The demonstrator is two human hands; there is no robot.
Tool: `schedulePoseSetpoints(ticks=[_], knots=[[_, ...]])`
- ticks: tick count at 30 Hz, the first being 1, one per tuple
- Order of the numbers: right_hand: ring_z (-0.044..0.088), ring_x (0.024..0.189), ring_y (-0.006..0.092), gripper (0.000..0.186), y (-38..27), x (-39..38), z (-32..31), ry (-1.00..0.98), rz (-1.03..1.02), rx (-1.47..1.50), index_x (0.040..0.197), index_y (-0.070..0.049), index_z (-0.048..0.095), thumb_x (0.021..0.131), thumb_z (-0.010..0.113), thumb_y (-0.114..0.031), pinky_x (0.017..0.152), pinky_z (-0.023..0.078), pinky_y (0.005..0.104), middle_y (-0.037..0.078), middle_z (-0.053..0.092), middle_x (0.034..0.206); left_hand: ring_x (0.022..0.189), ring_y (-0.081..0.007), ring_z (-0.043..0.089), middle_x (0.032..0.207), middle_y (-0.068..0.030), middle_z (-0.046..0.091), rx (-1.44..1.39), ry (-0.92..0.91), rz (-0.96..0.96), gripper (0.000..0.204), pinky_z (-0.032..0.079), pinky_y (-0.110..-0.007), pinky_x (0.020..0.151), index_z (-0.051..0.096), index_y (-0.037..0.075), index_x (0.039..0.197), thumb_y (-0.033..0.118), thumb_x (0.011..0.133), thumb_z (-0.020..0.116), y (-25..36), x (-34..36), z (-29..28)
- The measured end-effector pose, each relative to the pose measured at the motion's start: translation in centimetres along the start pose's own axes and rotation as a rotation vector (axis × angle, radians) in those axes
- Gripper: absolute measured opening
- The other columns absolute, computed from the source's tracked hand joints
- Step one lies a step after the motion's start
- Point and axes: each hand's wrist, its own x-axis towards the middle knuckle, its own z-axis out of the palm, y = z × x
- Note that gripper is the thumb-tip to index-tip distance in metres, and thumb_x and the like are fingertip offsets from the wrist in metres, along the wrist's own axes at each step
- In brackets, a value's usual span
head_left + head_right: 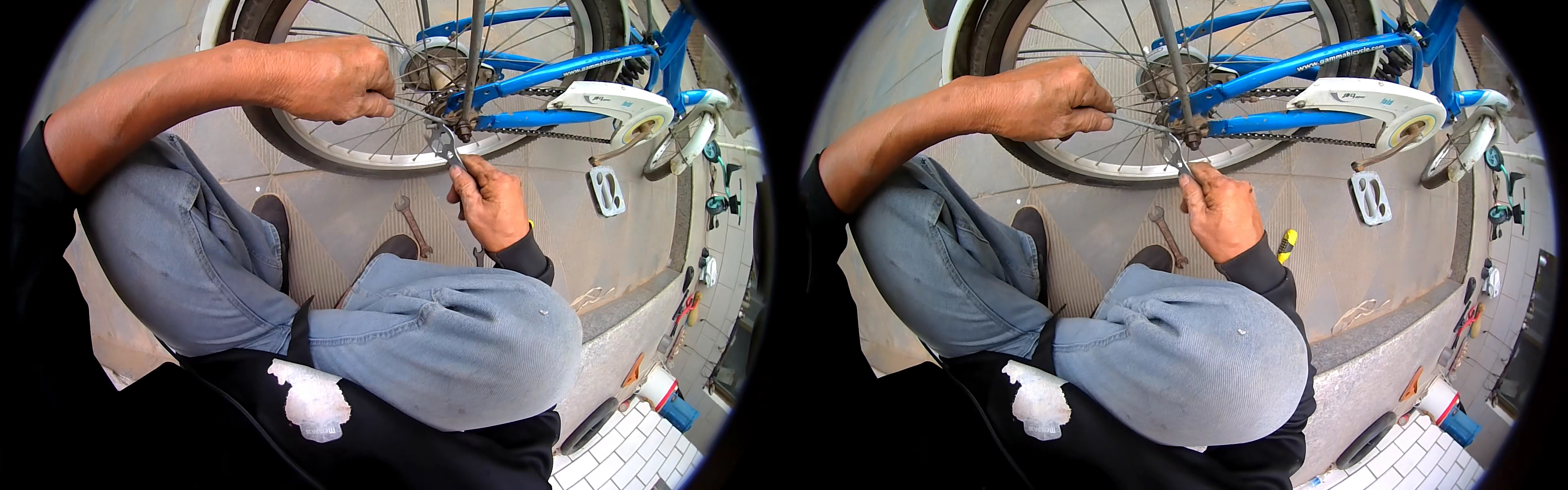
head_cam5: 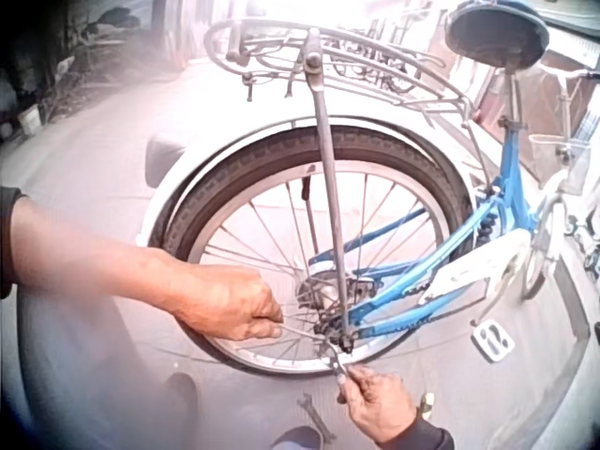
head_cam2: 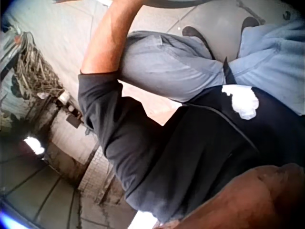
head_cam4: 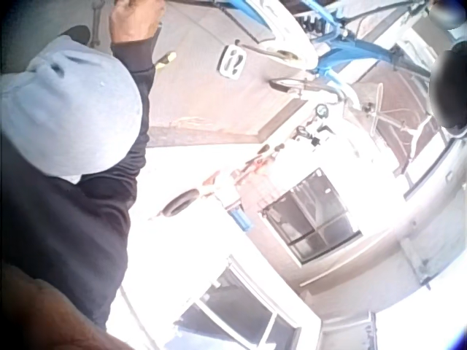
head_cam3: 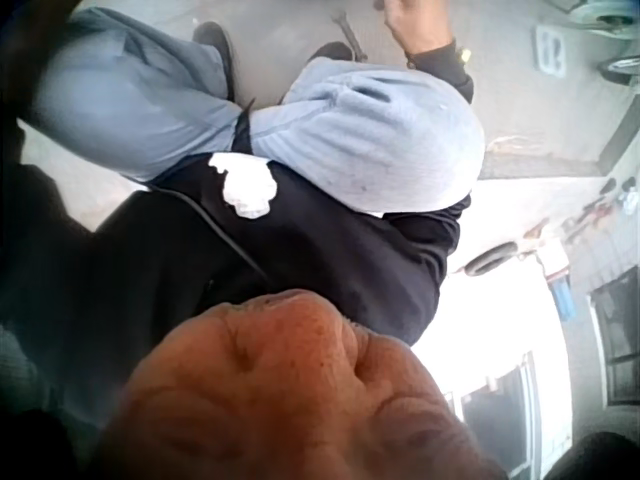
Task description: The person sits on the floor and uses a wrench to tighten the rear axle nuts of a blue bicycle. They then switch to a screwdriver to adjust the chain guard attached to the frame.
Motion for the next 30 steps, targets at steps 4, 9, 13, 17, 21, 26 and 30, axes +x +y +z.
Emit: schedulePoseSetpoints(ticks=[4, 9, 13, 17, 21, 26, 30], knots=[[0.065, 0.078, 0.0396, 0.017, 0.9, -0.3, 1.4, 0.172, -0.127, -0.204, 0.104, -0.003, 0.063, 0.090, 0.059, -0.014, 0.066, 0.052, 0.0437, 0.019, 0.067, 0.087, 0.060, -0.0246, 0.066, 0.073, -0.0195, 0.068, 0.020, -0.043, -0.036, 0.029, 0.055, -0.035, 0.058, 0.069, -0.008, 0.099, 0.019, 0.093, 0.059, 0.7, -0.1, -0.7], [0.066, 0.074, 0.0346, 0.018, 5.4, 0.3, 6.4, 0.365, -0.142, 0.051, 0.107, -0.002, 0.061, 0.092, 0.059, -0.011, 0.067, 0.053, 0.0371, 0.019, 0.067, 0.093, 0.061, -0.0261, 0.067, 0.073, -0.0199, 0.068, 0.042, -0.009, 0.005, 0.029, 0.055, -0.036, 0.060, 0.069, -0.008, 0.098, 0.019, 0.092, 0.061, 0.3, 0.1, 0.0], [0.064, 0.063, 0.0164, 0.019, 5.9, 1.2, 8.7, 0.446, -0.067, 0.390, 0.107, -0.001, 0.061, 0.092, 0.061, -0.012, 0.059, 0.050, 0.0293, 0.013, 0.065, 0.086, 0.062, -0.0258, 0.067, 0.073, -0.0200, 0.068, 0.022, 0.015, 0.030, 0.030, 0.055, -0.035, 0.060, 0.068, -0.008, 0.098, 0.020, 0.092, 0.061, 0.1, 0.0, -0.2], [0.059, 0.061, 0.0109, 0.018, 6.2, 1.9, 10.3, 0.500, -0.080, 0.522, 0.107, 0.001, 0.061, 0.094, 0.060, -0.012, 0.057, 0.049, 0.0265, 0.009, 0.063, 0.082, 0.063, -0.0257, 0.067, 0.074, -0.0198, 0.068, 0.017, -0.013, -0.004, 0.030, 0.055, -0.035, 0.061, 0.068, -0.009, 0.099, 0.020, 0.092, 0.061, 0.4, 0.0, -0.2], [0.058, 0.060, 0.0113, 0.018, 5.1, 0.8, 9.2, 0.462, -0.047, 0.440, 0.106, 0.001, 0.062, 0.094, 0.060, -0.013, 0.057, 0.048, 0.0265, 0.008, 0.062, 0.078, 0.063, -0.0259, 0.067, 0.074, -0.0198, 0.068, 0.033, -0.023, -0.029, 0.030, 0.055, -0.035, 0.061, 0.068, -0.008, 0.099, 0.020, 0.092, 0.061, 0.3, -0.2, -0.2], [0.067, 0.066, 0.0138, 0.015, 3.4, -0.8, 6.3, 0.479, -0.030, 0.283, 0.101, -0.001, 0.065, 0.091, 0.064, -0.011, 0.060, 0.050, 0.0274, 0.011, 0.068, 0.075, 0.062, -0.0256, 0.067, 0.073, -0.0194, 0.068, 0.040, -0.002, 0.015, 0.029, 0.055, -0.036, 0.060, 0.069, -0.008, 0.098, 0.019, 0.092, 0.061, 0.4, -0.2, -0.3], [0.068, 0.066, 0.0180, 0.017, 2.1, -1.1, 4.1, 0.433, -0.028, 0.122, 0.102, -0.001, 0.065, 0.089, 0.066, -0.012, 0.060, 0.050, 0.0286, 0.013, 0.068, 0.074, 0.060, -0.0247, 0.066, 0.071, -0.0192, 0.067, 0.026, 0.012, 0.001, 0.028, 0.054, -0.036, 0.058, 0.069, -0.007, 0.097, 0.019, 0.092, 0.061, 0.4, -0.2, -0.1]])
